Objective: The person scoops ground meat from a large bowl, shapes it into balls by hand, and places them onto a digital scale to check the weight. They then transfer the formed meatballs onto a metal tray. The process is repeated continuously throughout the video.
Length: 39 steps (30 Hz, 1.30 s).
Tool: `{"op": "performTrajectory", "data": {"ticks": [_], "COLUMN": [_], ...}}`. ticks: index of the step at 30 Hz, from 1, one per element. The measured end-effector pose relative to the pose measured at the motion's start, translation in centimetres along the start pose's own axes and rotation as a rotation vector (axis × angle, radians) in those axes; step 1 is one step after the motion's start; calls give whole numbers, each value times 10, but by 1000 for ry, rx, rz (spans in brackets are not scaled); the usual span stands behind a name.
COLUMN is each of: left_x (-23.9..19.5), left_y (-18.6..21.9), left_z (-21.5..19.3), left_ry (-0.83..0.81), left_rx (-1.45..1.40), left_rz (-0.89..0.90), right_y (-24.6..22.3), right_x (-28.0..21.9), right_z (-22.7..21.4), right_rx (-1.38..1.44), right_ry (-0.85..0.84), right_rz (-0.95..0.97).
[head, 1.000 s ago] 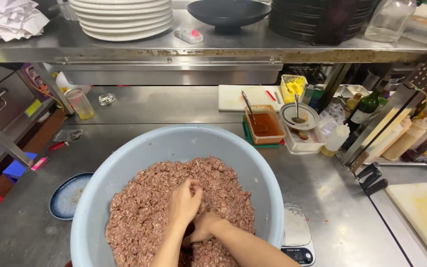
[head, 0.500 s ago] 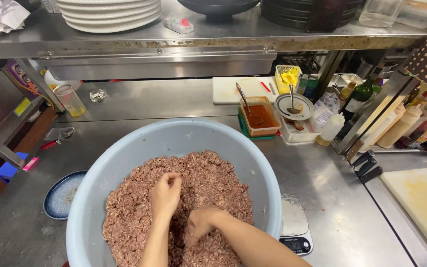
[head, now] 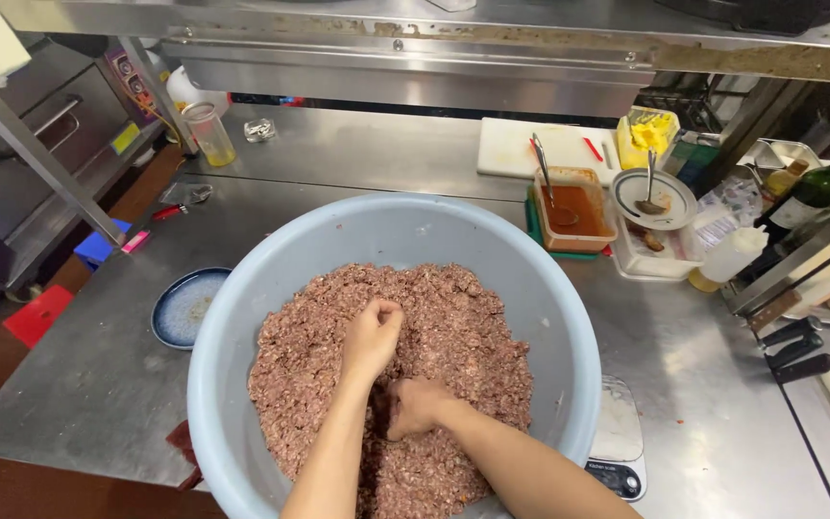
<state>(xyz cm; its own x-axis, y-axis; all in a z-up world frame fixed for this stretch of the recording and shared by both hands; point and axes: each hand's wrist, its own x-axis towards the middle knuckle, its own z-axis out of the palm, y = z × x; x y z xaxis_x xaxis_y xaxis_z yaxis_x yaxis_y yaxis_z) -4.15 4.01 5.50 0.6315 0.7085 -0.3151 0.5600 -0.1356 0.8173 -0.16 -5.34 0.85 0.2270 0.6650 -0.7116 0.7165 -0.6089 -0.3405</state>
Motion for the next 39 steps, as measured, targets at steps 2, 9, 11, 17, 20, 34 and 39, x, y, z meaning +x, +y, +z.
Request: {"op": "performTrajectory", "data": {"ticks": [2,9,11,17,20,34,39], "left_x": [9,23,24,59,51,27,44], "left_y": [-9,-43,-37,-58,-67,-24,-59], "left_z": [3,20,15,43,39,26,29], "left_ry": [-1,142,20,-123,0,-49,176], "left_rx": [-21,-483,-725,-1589,-1725,-850,68], "left_rz": [-6,-13,-151,-386,-427,690,496], "right_y": [8,46,35,31,29,46,86], "right_x": [-4,14,3,-3,12,3,18], "right_z": [-15,-38,-41,-39,-29,-47,-65], "right_rx": [204,1265,1395,936,453,2175,2271], "right_ry": [-78,420,519,883,1090,15,166], "right_rz": [-33,-560,-571,-740,-919,-390,-414]}}
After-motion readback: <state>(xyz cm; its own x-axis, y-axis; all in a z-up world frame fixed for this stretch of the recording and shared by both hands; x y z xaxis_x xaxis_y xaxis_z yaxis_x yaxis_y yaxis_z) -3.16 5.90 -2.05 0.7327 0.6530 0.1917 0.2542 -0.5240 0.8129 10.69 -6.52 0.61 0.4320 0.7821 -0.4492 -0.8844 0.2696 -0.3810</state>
